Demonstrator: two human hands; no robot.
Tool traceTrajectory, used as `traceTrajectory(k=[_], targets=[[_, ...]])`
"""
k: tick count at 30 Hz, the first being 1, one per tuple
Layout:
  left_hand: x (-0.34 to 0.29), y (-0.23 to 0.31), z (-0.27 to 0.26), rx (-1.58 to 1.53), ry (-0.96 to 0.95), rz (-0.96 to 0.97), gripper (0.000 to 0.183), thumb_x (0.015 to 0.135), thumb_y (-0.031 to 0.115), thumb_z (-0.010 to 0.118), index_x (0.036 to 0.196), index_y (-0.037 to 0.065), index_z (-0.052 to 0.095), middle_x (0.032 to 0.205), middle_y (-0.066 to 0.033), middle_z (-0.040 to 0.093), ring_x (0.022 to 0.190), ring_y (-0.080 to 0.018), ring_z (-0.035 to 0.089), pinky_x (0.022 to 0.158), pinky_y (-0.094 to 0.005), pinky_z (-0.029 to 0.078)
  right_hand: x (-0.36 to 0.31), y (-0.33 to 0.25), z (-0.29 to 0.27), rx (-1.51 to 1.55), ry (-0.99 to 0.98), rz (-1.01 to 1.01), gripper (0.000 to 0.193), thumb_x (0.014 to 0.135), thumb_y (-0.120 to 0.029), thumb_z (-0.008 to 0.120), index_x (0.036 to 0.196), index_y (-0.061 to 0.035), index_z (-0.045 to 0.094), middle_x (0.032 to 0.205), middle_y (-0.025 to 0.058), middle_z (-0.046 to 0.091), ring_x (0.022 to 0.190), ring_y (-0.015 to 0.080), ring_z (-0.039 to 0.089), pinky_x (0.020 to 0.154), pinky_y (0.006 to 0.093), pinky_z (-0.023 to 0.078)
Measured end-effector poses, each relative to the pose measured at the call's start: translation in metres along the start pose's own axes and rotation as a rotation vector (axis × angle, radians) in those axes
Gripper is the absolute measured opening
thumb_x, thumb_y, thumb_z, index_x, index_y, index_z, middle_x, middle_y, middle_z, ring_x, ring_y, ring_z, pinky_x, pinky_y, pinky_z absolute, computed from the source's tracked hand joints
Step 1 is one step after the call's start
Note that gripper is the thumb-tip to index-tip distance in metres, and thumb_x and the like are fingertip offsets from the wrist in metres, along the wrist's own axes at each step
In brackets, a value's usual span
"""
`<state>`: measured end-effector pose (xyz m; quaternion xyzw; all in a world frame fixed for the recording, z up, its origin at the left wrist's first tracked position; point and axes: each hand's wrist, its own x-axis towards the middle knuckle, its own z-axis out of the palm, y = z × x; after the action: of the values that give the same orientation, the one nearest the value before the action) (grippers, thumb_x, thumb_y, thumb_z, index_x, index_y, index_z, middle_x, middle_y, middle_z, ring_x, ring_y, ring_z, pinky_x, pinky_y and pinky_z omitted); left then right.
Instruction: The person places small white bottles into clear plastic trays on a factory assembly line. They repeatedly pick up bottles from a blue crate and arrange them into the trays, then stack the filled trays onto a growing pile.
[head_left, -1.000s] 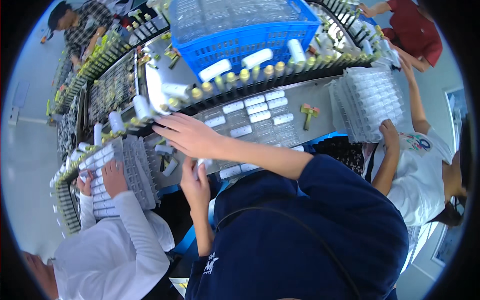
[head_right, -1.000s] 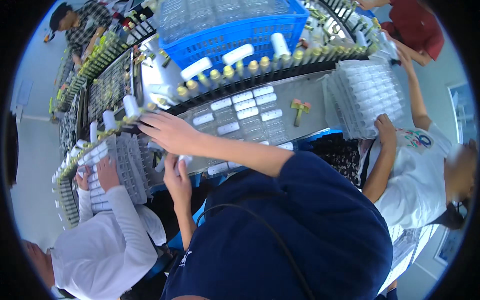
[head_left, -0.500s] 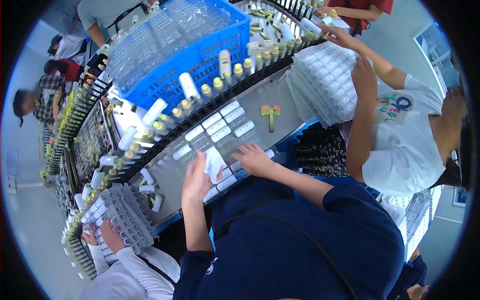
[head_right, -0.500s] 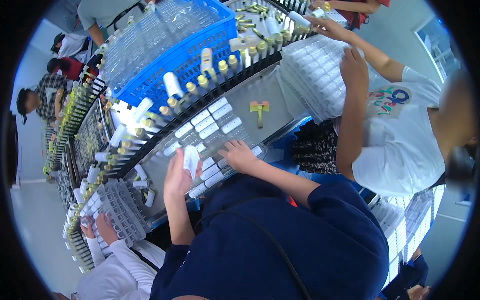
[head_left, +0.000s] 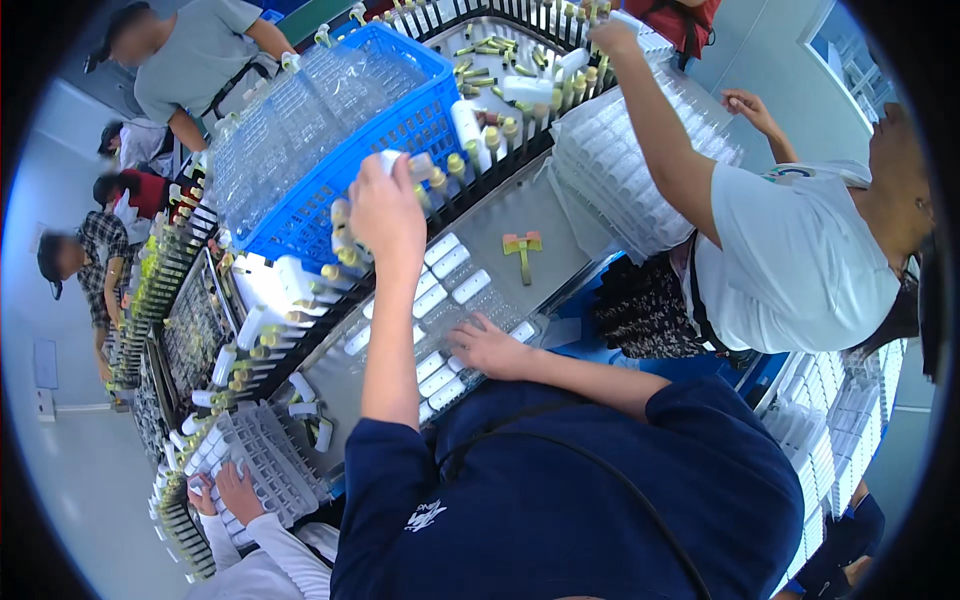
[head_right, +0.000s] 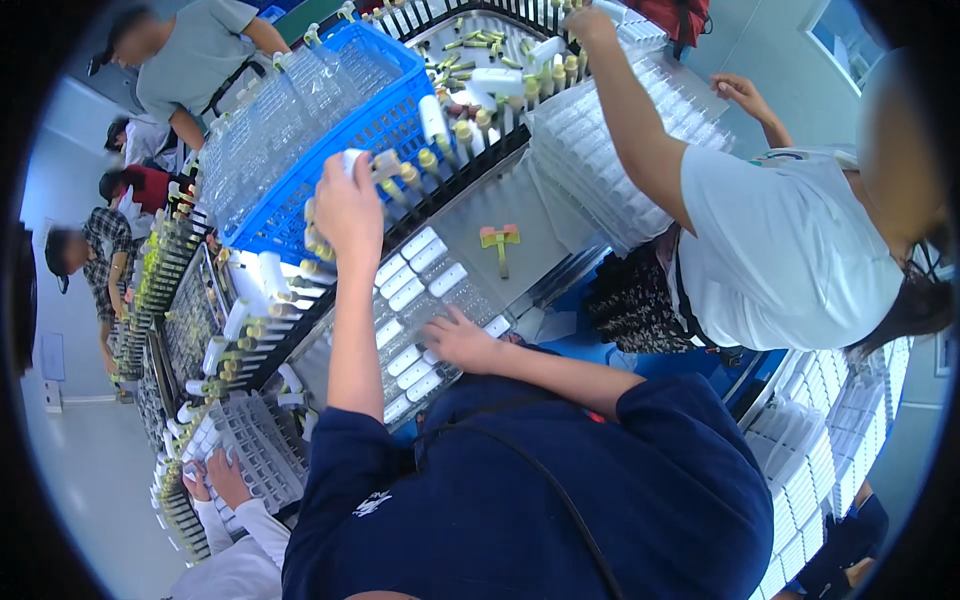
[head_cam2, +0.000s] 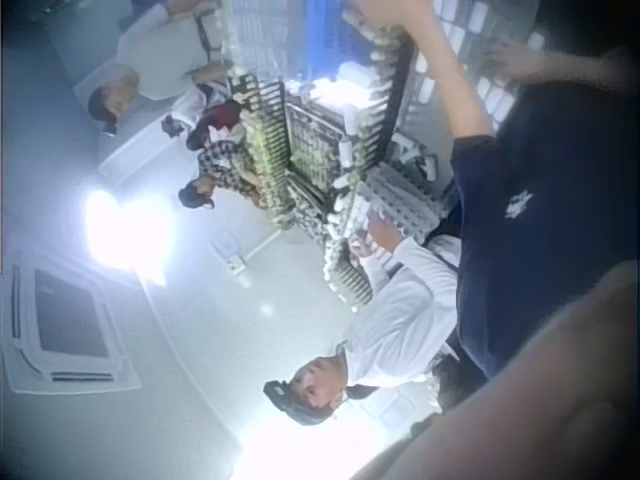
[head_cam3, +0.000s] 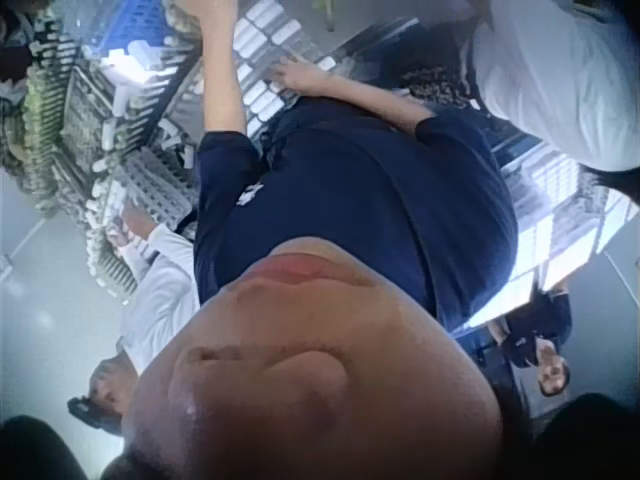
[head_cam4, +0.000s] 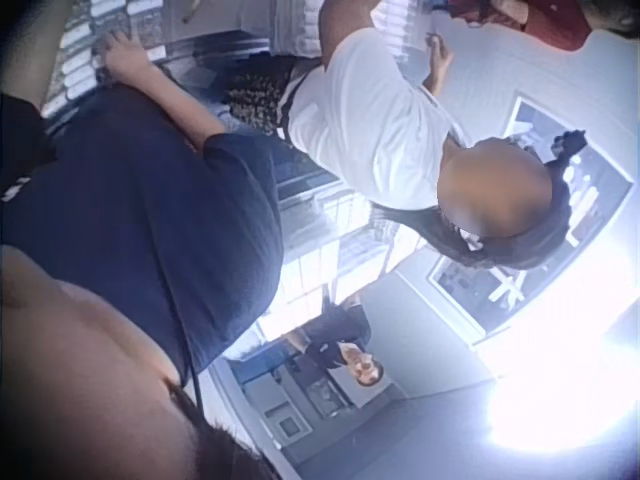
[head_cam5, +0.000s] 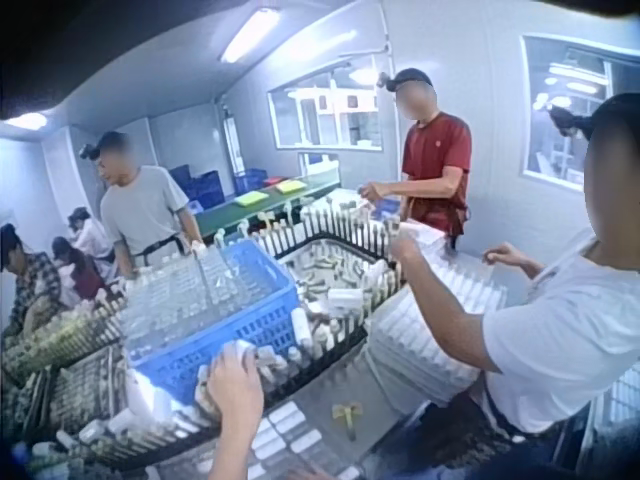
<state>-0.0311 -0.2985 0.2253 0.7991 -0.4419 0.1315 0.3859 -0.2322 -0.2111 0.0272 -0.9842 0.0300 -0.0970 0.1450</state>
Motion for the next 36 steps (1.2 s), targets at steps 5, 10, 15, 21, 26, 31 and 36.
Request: traceTrajectory(k=[5,10,15,21,26,31,36], targets=[[-0.014,-0.019,-0.011,-0.247,0.032,-0.24,0.036,0.108,0.032,0.06,0.113,-0.004,0.063,0.106,-0.0276,0.071,0.101,-0.0486,0.068,0.085,-0.0539,0.051,-0.009,-0.004,-0.059,0.411,0.295,0.189,0.037,0.094,-0.016,0.073,0.126,-0.0009,0.062,0.131,0.0163,0.062,0.127,0.0363,0.057,0.111,0.0502,0.044],[-0.003,-0.045,-0.02,-0.092,0.018,-0.261,0.039,0.108,0.035,0.059,0.11,-0.004,0.061,0.108,-0.0278,0.069,0.104,-0.0482,0.066,0.089,-0.0551,0.049,-0.022,0.018,-0.085,0.522,0.381,0.379,0.036,0.096,-0.013,0.072,0.128,0.0009,0.06,0.127,0.02,0.062,0.118,0.0405,0.06,0.101,0.0478,0.048],[-0.003,-0.063,-0.028,0.258,-0.139,-0.283,0.038,0.109,0.037,0.057,0.108,-0.002,0.057,0.102,-0.0267,0.072,0.095,-0.0496,0.071,0.08,-0.0562,0.055,-0.026,0.041,-0.098,0.606,0.379,0.61,0.035,0.099,-0.013,0.071,0.128,0.0021,0.058,0.108,0.0233,0.067,0.097,0.0426,0.066,0.086,0.0475,0.054],[-0.012,-0.125,-0.035,0.585,-0.091,-0.192,0.042,0.105,0.042,0.061,0.118,0.002,0.057,0.106,-0.0211,0.072,0.091,-0.0436,0.072,0.075,-0.0536,0.058,-0.009,0.05,-0.096,0.755,0.422,0.77,0.029,0.105,-0.017,0.059,0.126,0.0036,0.058,0.092,0.0201,0.068,0.08,0.0277,0.069,0.075,0.0406,0.053],[-0.044,-0.145,-0.067,0.652,-0.02,-0.048,0.048,0.095,0.043,0.075,0.122,0.005,0.059,0.113,-0.0148,0.068,0.094,-0.0405,0.068,0.074,-0.0505,0.057,0.008,0.046,-0.074,0.928,0.483,0.826,0.03,0.106,-0.02,0.055,0.124,0.004,0.06,0.087,0.0147,0.067,0.077,0.0178,0.065,0.071,0.0365,0.052],[-0.047,-0.192,-0.107,0.557,-0.198,-0.181,0.057,0.095,0.047,0.074,0.132,0.006,0.06,0.104,-0.0181,0.074,0.091,-0.0424,0.073,0.074,-0.0533,0.057,0.024,0.036,-0.05,0.955,0.422,0.801,0.03,0.106,-0.021,0.055,0.122,0.0036,0.061,0.083,0.0134,0.066,0.075,0.0173,0.064,0.07,0.0359,0.052],[-0.055,-0.225,-0.131,0.585,-0.117,-0.216,0.061,0.092,0.052,0.074,0.133,0.008,0.064,0.116,-0.0182,0.075,0.099,-0.0409,0.073,0.08,-0.052,0.058,0.025,0.018,-0.041,0.847,0.456,0.754,0.028,0.106,-0.019,0.055,0.121,0.0029,0.062,0.083,0.0132,0.066,0.073,0.0176,0.063,0.069,0.0363,0.052]])
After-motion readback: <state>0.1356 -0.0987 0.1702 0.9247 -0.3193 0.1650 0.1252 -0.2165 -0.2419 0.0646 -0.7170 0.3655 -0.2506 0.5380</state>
